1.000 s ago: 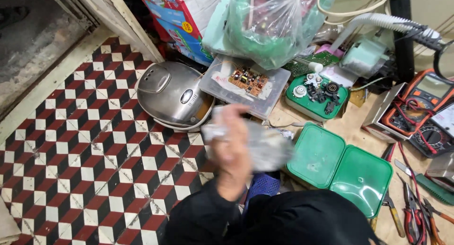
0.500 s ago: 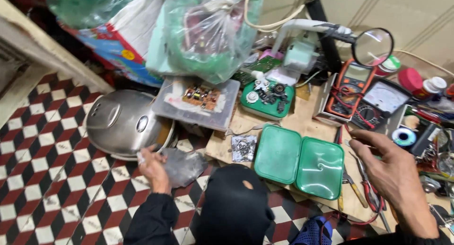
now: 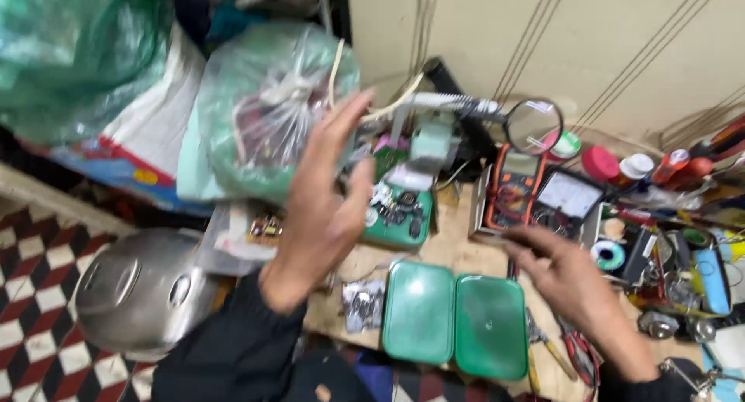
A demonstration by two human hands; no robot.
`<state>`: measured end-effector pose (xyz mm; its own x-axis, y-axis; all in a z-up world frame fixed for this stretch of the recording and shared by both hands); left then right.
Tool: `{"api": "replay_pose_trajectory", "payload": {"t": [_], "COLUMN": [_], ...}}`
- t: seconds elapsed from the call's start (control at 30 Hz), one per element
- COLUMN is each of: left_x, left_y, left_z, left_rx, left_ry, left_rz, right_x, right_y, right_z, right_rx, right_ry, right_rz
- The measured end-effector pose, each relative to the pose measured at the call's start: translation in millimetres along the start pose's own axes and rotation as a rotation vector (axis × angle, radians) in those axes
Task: Disassembling a flashlight casing and removing internal components like the reflector and bulb.
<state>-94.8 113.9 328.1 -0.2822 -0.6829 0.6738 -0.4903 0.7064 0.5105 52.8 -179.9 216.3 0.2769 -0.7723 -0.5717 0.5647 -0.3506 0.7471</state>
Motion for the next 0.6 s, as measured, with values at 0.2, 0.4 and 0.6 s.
{"api": "replay_pose_trajectory", "payload": {"t": [0.2, 0.4, 0.6], "left_x": [-136, -232, -255], "left_y": [-100, -164, -186], "left_z": [-148, -216, -230], "left_rx": [-0.266, -0.273, -0.321], "left_ry": [0.110, 0.498, 0.663], "left_rz": [-0.096, -0.171, -0.188], "right_x": [119, 162, 156], "right_y": [-43, -54, -61], "right_z": [-37, -40, -43], "right_rx": [0.010, -0.086, -0.166], "right_ry": [0.006, -0.071, 0.048], "right_rz": [0.265, 0.408, 0.395]}}
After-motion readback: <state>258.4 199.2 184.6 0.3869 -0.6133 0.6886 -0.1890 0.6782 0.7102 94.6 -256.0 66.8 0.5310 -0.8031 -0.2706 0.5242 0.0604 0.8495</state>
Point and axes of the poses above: each hand's wrist, its own z-axis away from the middle knuckle, its own y-axis out of the back of the hand, x = y × z, the point moved 5 cm from there along -z, towards the middle knuckle, and after that the axes turned 14 degrees about -x, right-handed, at the moved point
